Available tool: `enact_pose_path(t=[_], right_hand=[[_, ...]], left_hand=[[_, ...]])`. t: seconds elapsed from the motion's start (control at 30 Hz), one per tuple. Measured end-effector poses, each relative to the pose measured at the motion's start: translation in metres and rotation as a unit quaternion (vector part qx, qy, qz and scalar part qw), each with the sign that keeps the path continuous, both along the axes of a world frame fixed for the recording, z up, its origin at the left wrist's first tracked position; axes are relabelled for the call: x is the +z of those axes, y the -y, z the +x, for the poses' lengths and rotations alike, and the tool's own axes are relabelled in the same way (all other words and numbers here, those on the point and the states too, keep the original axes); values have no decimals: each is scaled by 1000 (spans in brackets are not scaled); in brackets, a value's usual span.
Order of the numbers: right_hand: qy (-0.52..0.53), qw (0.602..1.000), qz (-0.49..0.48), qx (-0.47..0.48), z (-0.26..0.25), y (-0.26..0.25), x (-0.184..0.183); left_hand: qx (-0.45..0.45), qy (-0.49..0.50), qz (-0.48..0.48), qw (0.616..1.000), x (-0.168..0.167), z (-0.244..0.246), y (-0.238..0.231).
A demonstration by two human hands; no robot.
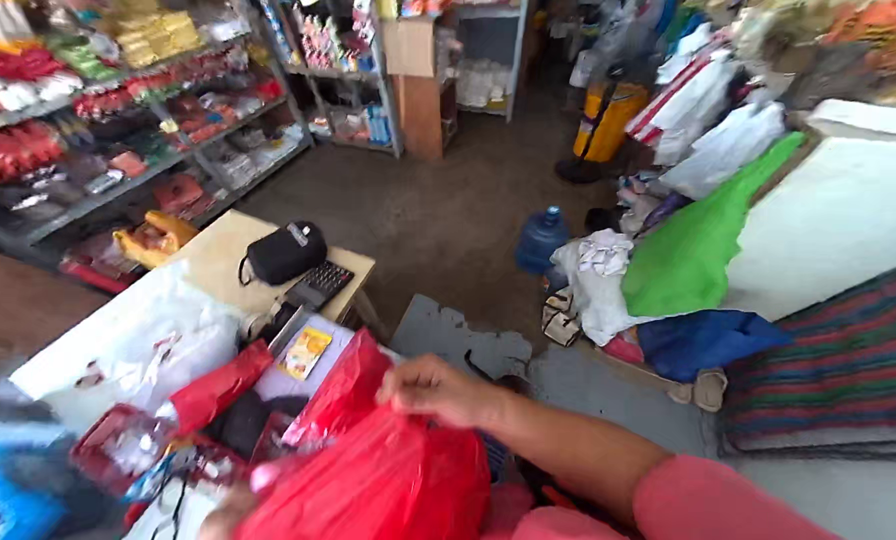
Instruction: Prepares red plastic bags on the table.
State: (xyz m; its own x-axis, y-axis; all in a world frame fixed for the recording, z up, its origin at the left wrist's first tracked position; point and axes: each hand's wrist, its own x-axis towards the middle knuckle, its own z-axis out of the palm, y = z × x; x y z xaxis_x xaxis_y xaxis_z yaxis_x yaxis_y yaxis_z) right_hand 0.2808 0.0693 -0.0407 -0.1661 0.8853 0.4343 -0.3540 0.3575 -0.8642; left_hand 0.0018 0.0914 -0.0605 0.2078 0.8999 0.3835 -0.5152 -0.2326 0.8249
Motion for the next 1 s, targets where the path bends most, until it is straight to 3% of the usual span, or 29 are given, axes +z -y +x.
enact_pose_path(t=[0.1,0.2,0.27,0.33,0.43,0.6,0.73,0.87,1.0], right_hand=[[-72,993,-95,-22,14,-5,-2],[-30,974,-215,-69,19,-16,-21],[15,963,-254,-87,20,-23,-41],[28,955,-278,-98,20,-27,-57],[40,949,-290,-115,19,-34,-62],[99,961,-228,-123,18,-64,-47],[199,947,-190,-166,18,-99,-47],[271,923,-220,-161,11,-114,-71],[303,908,-246,-156,13,-113,-85]], left_hand=[[-33,-230,64,971,-24,2,-5],[-98,-310,50,944,-51,13,4],[-85,-337,6,938,-63,17,11],[-25,-333,-38,942,-70,19,15],[76,-245,-97,962,-70,23,16],[156,-183,-88,967,-61,34,-11],[173,-198,-110,959,-59,36,-34],[187,-271,-166,930,-60,35,-33],[146,-284,-182,930,-67,31,-29]])
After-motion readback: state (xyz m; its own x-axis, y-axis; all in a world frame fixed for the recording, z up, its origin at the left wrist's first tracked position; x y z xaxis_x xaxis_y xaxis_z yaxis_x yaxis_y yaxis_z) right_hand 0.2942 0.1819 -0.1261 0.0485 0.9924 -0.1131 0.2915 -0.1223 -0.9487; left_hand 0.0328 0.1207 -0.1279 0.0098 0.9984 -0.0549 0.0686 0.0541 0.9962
